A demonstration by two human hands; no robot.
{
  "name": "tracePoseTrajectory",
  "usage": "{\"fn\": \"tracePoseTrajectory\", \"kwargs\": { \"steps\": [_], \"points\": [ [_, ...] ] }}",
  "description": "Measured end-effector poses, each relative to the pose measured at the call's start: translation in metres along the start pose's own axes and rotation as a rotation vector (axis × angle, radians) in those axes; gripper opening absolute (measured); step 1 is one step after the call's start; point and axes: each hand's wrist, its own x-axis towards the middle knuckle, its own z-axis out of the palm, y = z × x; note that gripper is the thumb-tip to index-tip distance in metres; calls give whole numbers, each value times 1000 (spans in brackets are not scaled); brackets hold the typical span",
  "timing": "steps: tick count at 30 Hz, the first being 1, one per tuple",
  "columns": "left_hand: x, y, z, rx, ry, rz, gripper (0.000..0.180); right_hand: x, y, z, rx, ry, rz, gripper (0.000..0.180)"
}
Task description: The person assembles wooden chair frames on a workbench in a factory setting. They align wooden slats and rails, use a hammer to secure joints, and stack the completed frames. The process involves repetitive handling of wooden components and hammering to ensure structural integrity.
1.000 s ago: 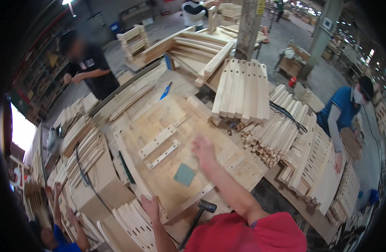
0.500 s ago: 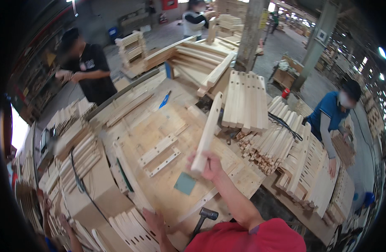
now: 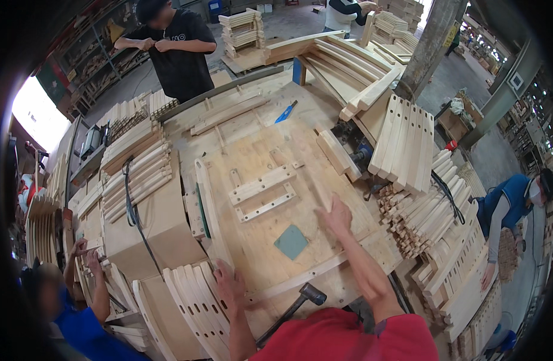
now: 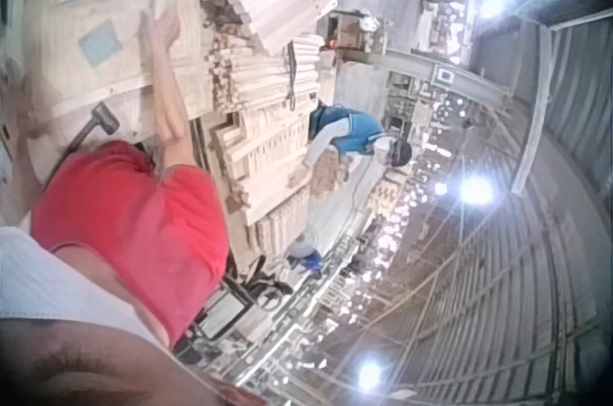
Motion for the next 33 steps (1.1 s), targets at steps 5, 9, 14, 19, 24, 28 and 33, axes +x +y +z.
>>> {"fn": "tracePoseTrajectory", "kwargs": {
  "steps": [5,9,14,19,24,28,33],
  "points": [
    [-6,-7,6,-54,37,75,77,41,57,-1,-127,178,4,69],
    [-5,-12,0,2,-69,-47,78,43,71,8,-147,133,-19,70],
    [51,11,-11,-43,-61,-47,76,41,90,-1,-212,116,-79,73],
    [66,-16,-3,69,68,68,65,37,69,7,-219,140,-80,75],
    [65,-7,9,68,103,87,63,31,78,2,-289,253,-110,78],
    [61,-14,0,54,82,51,60,40,36,16,-184,387,-396,77],
    [57,-17,-6,44,5,-13,59,139,-112,85,43,229,-754,71]
  ]
}}
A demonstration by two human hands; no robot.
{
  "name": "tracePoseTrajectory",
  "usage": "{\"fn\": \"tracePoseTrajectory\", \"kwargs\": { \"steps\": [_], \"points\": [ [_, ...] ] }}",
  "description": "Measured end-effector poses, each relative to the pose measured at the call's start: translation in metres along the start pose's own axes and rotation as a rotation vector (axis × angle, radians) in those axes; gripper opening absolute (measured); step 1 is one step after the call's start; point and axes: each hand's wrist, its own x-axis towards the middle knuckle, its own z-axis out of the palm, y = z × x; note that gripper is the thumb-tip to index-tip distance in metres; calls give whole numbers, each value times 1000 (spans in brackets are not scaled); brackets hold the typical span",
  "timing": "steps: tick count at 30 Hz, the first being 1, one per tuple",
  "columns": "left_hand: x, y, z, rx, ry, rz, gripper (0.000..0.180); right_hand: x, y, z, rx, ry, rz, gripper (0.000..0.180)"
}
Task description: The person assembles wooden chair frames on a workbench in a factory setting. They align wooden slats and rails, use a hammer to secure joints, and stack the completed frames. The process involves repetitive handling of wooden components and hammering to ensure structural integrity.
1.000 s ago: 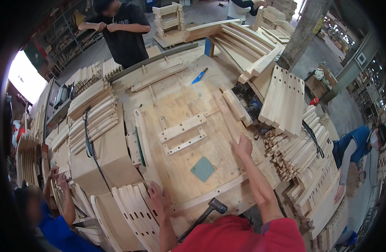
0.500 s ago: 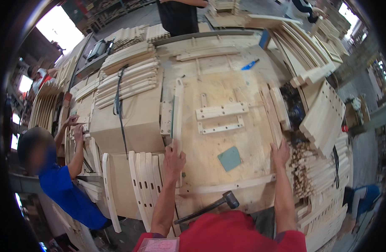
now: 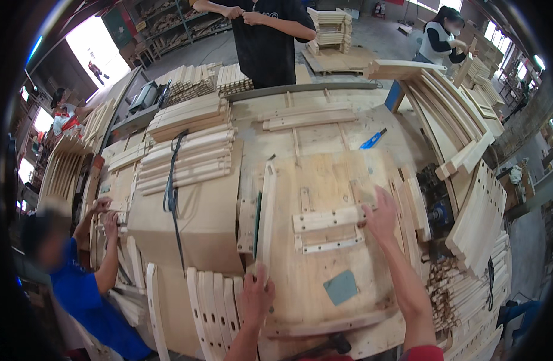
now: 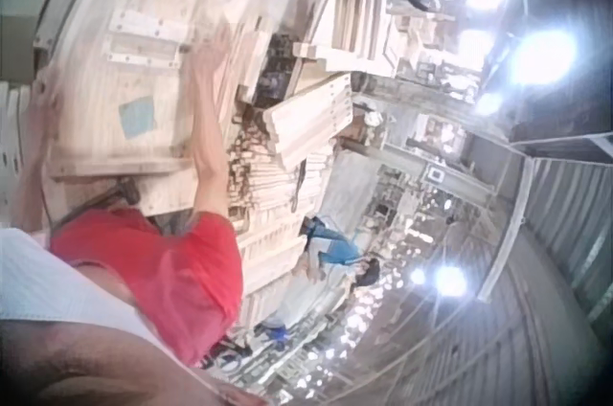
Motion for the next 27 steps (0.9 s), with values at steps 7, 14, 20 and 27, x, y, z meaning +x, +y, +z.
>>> {"fn": "tracePoseTrajectory", "kwargs": {
  "steps": [7,14,20,27],
  "points": [
    [11,9,-3,-2,-107,126,62,249,18,160,-282,-142,-305,69],
    [0,8,-7,-140,-156,-42,66,292,-18,266,-444,-290,-314,60],
    [2,8,1,-622,-183,-236,58,312,-4,216,-443,-353,-212,56],
    [9,-3,6,3,-47,8,53,249,-52,104,-249,-275,-490,34]
  ]
}}
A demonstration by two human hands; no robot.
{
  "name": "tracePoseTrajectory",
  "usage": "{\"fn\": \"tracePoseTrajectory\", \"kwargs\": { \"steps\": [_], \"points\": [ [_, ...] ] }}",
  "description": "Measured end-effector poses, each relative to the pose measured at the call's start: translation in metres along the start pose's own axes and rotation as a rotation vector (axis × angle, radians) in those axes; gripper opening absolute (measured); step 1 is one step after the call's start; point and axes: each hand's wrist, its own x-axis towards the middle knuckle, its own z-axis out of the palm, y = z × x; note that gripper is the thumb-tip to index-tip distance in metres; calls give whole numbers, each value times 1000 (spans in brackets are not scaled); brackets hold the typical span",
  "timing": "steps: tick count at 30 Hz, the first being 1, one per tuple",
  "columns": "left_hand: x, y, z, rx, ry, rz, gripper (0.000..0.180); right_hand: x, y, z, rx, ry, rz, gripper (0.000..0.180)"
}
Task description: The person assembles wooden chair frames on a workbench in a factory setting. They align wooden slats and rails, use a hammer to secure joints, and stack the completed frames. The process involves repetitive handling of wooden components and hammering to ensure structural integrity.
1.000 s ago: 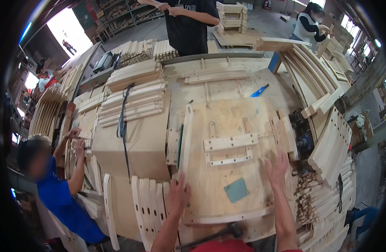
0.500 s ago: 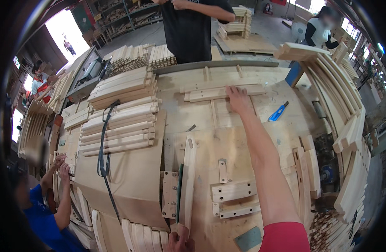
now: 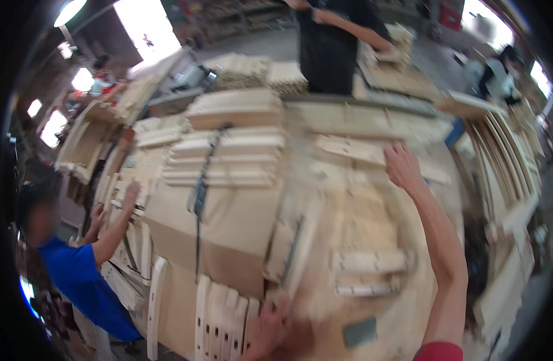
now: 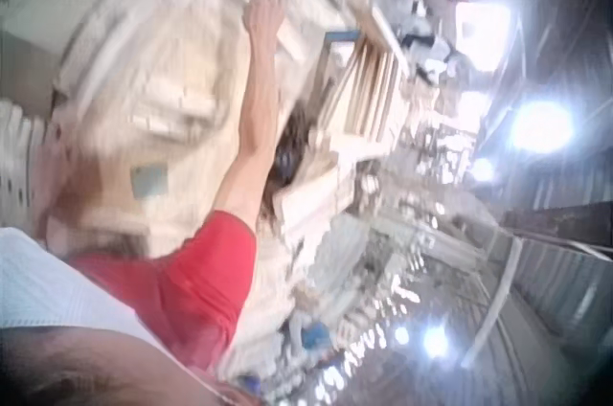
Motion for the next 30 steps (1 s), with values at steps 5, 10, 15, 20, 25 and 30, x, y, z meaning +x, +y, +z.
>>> {"fn": "tracePoseTrajectory", "kwargs": {
  "steps": [5,10,15,20,25,30],
  "points": [
    [-4,9,-2,-23,101,46,54,-109,-42,-61,14,-242,-3,28],
    [1,21,-5,27,40,97,58,-180,-34,-44,-108,-398,71,33],
    [1,15,-9,-28,21,85,57,-168,-54,-23,-28,-380,-8,36],
    [-3,19,1,-24,57,62,63,-155,-53,-17,131,-561,22,55],
    [-5,9,12,-33,84,81,64,-140,-46,-18,571,-783,7,55],
    [-4,9,11,-35,69,62,63,-137,-55,2,913,-760,255,39]
  ]
}}
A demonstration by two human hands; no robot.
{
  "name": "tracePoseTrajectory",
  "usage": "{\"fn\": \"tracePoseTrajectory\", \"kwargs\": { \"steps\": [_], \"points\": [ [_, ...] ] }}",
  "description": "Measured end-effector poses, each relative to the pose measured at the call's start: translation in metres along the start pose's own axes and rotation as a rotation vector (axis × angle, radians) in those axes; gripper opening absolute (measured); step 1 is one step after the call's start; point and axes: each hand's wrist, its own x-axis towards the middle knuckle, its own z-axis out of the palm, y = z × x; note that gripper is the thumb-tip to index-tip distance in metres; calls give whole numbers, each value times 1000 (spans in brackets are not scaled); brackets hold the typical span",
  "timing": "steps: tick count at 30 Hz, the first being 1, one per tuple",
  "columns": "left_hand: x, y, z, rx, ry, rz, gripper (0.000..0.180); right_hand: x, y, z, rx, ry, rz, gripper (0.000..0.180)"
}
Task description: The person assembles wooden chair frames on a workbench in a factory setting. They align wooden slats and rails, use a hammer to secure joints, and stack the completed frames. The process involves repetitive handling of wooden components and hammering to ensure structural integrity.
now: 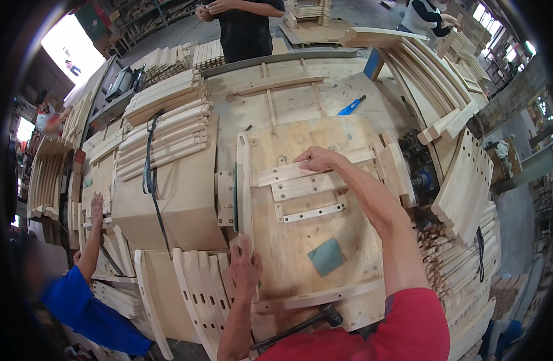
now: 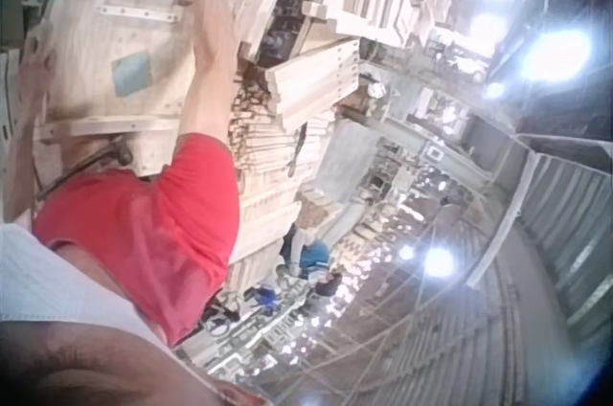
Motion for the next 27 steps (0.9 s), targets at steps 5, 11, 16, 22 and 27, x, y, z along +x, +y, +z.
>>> {"fn": "tracePoseTrajectory", "kwargs": {
  "steps": [5,11,16,22,27],
  "points": [
    [3,10,-9,54,-4,-17,57,-2,22,7,-235,189,-166,27],
    [13,41,-38,87,-220,-103,60,-7,20,41,-425,651,-244,21],
    [-14,34,-5,24,-98,100,79,-97,49,137,-149,1261,-291,27],
    [-57,19,-62,194,187,185,61,-380,50,191,-47,1867,697,38],
    [-74,57,-49,-100,-3,250,60,-577,79,181,-126,1515,1488,50]
  ]
}}
